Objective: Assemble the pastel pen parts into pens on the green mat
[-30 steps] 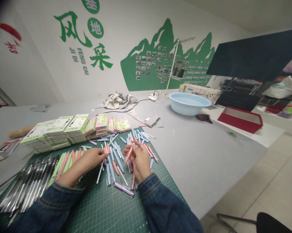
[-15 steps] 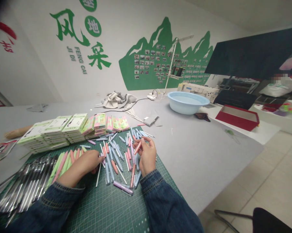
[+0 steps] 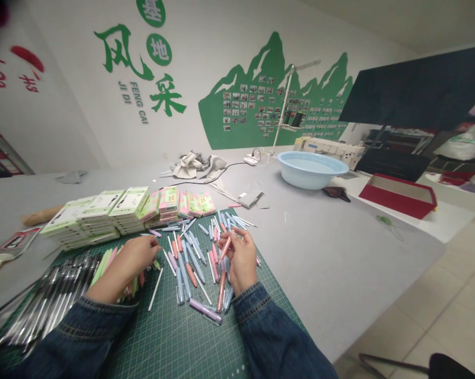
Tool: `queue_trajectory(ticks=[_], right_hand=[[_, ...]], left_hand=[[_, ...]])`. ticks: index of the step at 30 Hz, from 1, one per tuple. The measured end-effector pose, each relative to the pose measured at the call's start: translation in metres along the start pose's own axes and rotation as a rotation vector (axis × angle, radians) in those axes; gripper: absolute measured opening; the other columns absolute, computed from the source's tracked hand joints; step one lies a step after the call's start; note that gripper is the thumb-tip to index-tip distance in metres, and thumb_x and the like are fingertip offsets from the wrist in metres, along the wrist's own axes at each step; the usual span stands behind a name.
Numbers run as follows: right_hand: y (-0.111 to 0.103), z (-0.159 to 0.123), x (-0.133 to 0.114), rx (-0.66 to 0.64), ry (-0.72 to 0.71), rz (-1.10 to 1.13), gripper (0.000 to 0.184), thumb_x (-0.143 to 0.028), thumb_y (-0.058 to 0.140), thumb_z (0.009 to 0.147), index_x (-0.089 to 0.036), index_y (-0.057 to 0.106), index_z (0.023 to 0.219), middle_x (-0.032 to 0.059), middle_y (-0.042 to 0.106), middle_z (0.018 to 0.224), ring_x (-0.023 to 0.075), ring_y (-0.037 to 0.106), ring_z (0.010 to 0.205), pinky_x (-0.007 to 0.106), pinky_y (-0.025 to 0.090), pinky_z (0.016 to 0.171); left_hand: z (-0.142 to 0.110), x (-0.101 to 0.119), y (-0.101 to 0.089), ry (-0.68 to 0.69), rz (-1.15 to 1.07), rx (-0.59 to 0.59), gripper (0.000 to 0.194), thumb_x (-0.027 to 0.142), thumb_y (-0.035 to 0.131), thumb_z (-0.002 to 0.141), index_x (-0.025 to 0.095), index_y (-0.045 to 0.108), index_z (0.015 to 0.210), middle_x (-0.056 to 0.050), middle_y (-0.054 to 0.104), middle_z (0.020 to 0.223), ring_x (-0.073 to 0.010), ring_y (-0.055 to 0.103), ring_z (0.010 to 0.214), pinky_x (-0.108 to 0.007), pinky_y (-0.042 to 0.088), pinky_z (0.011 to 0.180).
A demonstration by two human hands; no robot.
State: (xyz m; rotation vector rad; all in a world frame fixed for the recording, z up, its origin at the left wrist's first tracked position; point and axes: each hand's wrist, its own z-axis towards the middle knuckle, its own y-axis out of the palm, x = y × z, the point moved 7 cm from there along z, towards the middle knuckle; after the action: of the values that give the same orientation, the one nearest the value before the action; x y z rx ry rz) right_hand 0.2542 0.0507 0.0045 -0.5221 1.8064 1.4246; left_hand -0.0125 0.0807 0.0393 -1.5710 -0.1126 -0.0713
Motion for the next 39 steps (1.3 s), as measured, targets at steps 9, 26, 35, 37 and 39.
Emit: queue_trajectory(ticks=[9, 26, 35, 37, 39], right_hand=[[-0.002, 0.001, 0.001, 0.000, 0.002, 0.001, 0.027, -0.028, 0.073, 0.069, -0.017, 0.058, 0.089, 0.0018, 0.068, 0.070, 0.0128, 0.064, 0.058, 0.026, 0.054, 0.059], [-0.014, 0.008, -0.021, 0.124, -0.120, 0.053, 0.020, -0.028, 0.066, 0.070, -0.019, 0.055, 0.084, -0.0050, 0.058, 0.058, 0.0072, 0.049, 0.043, 0.018, 0.038, 0.041], [-0.026, 0.011, -0.040, 0.182, -0.233, 0.028, 0.019, -0.028, 0.063, 0.073, -0.018, 0.057, 0.087, -0.0048, 0.057, 0.061, 0.0063, 0.047, 0.045, 0.018, 0.039, 0.045], [-0.026, 0.011, -0.039, 0.179, -0.230, 0.026, 0.019, -0.028, 0.063, 0.073, -0.018, 0.056, 0.087, -0.0050, 0.057, 0.062, 0.0064, 0.047, 0.045, 0.019, 0.039, 0.045], [-0.025, 0.011, -0.038, 0.166, -0.227, 0.034, 0.020, -0.029, 0.064, 0.073, -0.018, 0.055, 0.088, -0.0057, 0.056, 0.061, 0.0065, 0.047, 0.045, 0.019, 0.039, 0.045]], left_hand=[[-0.007, 0.028, 0.002, 0.106, -0.152, -0.044, 0.014, 0.025, 0.052, 0.075, 0.021, 0.065, 0.074, -0.003, 0.070, 0.076, -0.0192, 0.063, 0.076, -0.025, 0.034, 0.060], [0.010, 0.100, 0.010, 0.311, -0.178, -0.044, 0.019, 0.023, 0.052, 0.078, 0.021, 0.071, 0.082, -0.007, 0.070, 0.088, -0.0203, 0.061, 0.083, -0.027, 0.040, 0.069], [-0.010, 0.168, 0.028, 0.813, -0.285, 0.067, 0.020, 0.016, 0.058, 0.079, 0.025, 0.069, 0.093, -0.002, 0.068, 0.099, -0.0189, 0.053, 0.099, -0.030, 0.037, 0.090], [-0.011, 0.182, 0.031, 0.821, -0.242, 0.116, 0.016, 0.017, 0.058, 0.080, 0.023, 0.068, 0.091, -0.003, 0.067, 0.095, -0.0189, 0.054, 0.095, -0.029, 0.040, 0.084], [-0.012, 0.197, 0.033, 0.837, -0.165, 0.167, 0.013, 0.018, 0.056, 0.082, 0.022, 0.067, 0.089, -0.004, 0.065, 0.091, -0.0191, 0.056, 0.091, -0.028, 0.042, 0.077]])
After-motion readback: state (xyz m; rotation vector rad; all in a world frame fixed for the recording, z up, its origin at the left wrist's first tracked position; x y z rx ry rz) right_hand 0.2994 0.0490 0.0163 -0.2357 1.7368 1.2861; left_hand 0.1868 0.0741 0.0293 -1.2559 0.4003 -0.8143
